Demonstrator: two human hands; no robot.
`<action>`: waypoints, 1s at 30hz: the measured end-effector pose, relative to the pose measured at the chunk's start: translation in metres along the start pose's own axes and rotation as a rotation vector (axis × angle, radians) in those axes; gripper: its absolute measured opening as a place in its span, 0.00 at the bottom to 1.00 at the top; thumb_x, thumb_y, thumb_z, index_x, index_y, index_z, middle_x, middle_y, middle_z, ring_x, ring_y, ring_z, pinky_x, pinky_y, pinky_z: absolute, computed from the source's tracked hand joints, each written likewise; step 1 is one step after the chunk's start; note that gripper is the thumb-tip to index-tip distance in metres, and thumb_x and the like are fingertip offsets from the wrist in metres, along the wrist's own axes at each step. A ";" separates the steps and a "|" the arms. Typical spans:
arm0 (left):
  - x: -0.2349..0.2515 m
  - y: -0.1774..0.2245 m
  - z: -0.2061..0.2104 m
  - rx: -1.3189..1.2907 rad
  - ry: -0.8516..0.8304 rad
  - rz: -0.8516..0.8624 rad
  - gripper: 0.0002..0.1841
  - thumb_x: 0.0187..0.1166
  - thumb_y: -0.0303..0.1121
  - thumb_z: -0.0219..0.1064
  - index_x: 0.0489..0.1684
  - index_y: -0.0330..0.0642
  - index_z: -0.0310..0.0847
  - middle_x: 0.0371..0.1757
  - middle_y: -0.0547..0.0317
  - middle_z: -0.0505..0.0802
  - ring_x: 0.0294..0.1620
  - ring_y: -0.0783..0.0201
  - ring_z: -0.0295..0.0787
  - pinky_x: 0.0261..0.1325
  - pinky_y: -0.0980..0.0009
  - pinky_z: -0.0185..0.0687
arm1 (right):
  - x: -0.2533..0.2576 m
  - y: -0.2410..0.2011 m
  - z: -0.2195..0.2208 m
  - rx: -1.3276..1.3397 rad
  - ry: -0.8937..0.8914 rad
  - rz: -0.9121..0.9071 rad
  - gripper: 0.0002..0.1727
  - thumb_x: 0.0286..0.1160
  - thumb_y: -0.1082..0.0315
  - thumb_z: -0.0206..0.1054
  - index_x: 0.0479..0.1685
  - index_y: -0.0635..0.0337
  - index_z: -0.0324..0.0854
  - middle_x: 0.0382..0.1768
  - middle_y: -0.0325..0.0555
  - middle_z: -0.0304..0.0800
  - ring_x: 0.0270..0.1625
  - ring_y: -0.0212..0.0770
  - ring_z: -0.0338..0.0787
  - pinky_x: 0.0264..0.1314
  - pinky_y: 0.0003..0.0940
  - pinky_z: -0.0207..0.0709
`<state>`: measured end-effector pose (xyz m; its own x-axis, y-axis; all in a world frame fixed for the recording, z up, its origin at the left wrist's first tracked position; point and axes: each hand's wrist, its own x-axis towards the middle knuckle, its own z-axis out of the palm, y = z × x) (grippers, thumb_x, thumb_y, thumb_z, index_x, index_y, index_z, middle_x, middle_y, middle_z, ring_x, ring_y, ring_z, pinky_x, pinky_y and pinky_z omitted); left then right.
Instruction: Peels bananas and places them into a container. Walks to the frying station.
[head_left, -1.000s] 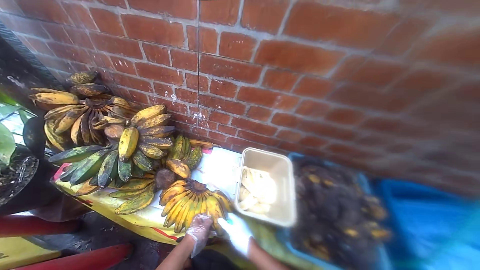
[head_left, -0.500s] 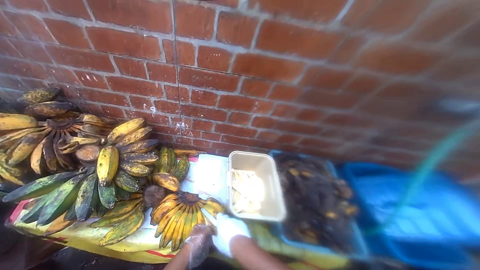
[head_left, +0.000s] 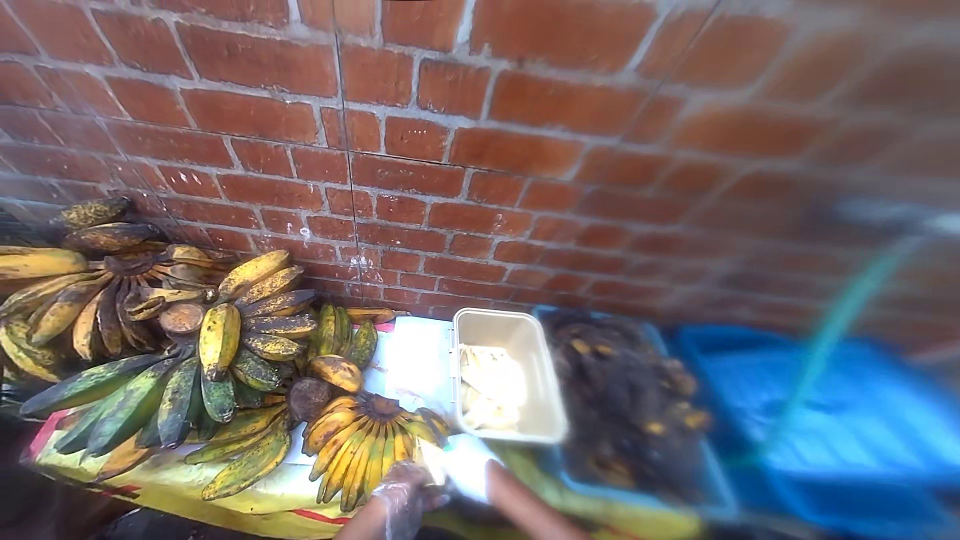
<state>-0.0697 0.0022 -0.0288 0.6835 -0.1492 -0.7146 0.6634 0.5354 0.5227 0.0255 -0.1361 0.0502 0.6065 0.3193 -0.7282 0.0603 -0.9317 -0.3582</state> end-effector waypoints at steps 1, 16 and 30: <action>-0.001 -0.004 0.001 -0.018 0.027 0.012 0.11 0.80 0.21 0.61 0.57 0.31 0.77 0.48 0.45 0.90 0.46 0.54 0.92 0.50 0.57 0.92 | -0.005 0.000 -0.002 0.079 -0.009 -0.001 0.23 0.86 0.52 0.59 0.58 0.64 0.84 0.55 0.58 0.90 0.60 0.52 0.89 0.67 0.54 0.79; -0.036 -0.036 0.008 -0.659 -0.004 0.184 0.12 0.86 0.33 0.48 0.44 0.40 0.78 0.37 0.48 0.91 0.36 0.57 0.90 0.41 0.59 0.88 | -0.022 0.000 0.012 0.080 0.047 -0.118 0.54 0.56 0.27 0.71 0.88 0.41 0.64 0.57 0.50 0.92 0.59 0.52 0.92 0.64 0.59 0.84; -0.031 -0.084 0.026 -0.384 0.355 0.402 0.17 0.84 0.16 0.51 0.68 0.37 0.70 0.56 0.46 0.93 0.34 0.65 0.90 0.33 0.72 0.85 | -0.010 0.029 -0.107 0.037 0.353 -0.216 0.23 0.86 0.45 0.60 0.64 0.52 0.85 0.52 0.56 0.92 0.56 0.57 0.91 0.61 0.62 0.82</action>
<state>-0.1386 -0.0597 -0.0379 0.6695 0.3729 -0.6424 0.1761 0.7605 0.6250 0.1059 -0.1848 0.1096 0.8179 0.4214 -0.3917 0.1909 -0.8410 -0.5062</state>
